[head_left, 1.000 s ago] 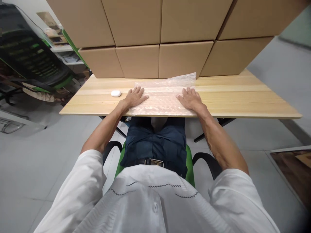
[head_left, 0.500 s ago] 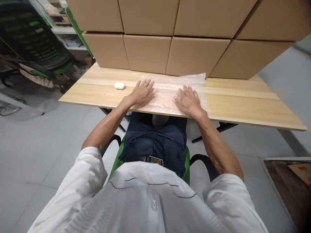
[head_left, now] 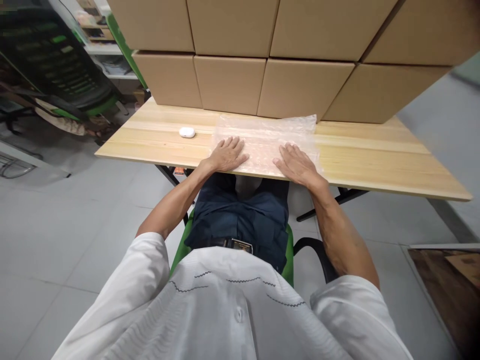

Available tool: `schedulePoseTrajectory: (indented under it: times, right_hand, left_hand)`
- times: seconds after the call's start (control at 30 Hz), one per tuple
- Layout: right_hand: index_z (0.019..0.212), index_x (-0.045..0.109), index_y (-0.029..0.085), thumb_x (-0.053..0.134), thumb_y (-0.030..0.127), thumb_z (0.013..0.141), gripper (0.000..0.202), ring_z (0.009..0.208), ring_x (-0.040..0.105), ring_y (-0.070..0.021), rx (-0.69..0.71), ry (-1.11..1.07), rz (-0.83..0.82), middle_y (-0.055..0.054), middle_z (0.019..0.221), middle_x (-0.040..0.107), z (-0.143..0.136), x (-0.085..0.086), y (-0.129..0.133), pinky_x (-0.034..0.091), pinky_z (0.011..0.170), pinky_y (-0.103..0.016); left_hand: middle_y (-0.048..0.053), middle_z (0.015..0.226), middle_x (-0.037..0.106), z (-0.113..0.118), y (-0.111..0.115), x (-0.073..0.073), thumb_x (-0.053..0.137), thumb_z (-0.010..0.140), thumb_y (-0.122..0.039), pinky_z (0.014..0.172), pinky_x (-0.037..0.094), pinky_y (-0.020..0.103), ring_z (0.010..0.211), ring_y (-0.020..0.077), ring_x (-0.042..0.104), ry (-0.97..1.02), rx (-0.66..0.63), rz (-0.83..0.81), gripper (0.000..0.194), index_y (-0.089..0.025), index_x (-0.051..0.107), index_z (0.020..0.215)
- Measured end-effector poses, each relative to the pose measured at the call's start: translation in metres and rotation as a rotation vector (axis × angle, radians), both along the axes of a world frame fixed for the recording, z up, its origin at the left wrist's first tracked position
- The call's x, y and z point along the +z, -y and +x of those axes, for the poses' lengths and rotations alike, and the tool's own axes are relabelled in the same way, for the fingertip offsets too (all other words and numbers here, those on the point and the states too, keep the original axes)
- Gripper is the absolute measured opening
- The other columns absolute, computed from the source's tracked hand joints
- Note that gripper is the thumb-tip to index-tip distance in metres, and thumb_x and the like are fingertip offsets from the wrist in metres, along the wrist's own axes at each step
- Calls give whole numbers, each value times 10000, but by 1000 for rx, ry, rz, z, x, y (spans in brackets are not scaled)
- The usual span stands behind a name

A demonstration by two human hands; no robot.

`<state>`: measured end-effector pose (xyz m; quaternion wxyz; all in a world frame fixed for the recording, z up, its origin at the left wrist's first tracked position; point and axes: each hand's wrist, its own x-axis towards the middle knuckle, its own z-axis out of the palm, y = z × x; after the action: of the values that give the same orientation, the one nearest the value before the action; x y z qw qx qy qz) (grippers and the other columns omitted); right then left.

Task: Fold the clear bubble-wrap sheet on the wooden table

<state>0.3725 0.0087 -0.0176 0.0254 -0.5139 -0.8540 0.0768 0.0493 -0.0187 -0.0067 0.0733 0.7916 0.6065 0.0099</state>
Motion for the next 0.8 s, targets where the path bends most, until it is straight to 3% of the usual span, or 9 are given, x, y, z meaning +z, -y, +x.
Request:
schedulePoseTrajectory:
  times: [0.33,0.5,0.63,0.8]
  right_hand:
    - [1955,360,25,293,620,1252,924,1937,230,-475,-25,-6,7,-266,2067,254,12,-1,5,258,1564,-661]
    - [1947,428,119,295,622,1273,852,1925,273,-479,-61,-59,110,-228,2056,319,13,-6,18,259,1542,-750]
    - [1972,408,153,324,547,1290,792,1940,240,-451,43,-114,209,-194,2055,334,-19,-1,44,216,1557,-758]
    - [1920,487,63,458,471,1269,769,1921,308,-444,288,-156,182,-236,2006,418,-80,0,61,282,1565,-686]
  left_hand:
    - [144,2102,269,-6,4,0,290,1278,-551,1592,183,651,1974,423,208,-1,-7,-9,785,-214,362,1983]
    - [133,2102,274,-7,4,-2,331,1272,-550,1591,181,664,1970,432,218,3,-1,2,777,-237,376,1982]
    - [145,2104,260,-5,5,-2,332,1275,-567,1586,181,673,1972,434,208,-14,-3,5,792,-232,345,1993]
    - [161,2104,250,-4,7,-1,316,1281,-519,1581,194,684,1971,445,207,-34,6,8,778,-207,344,1993]
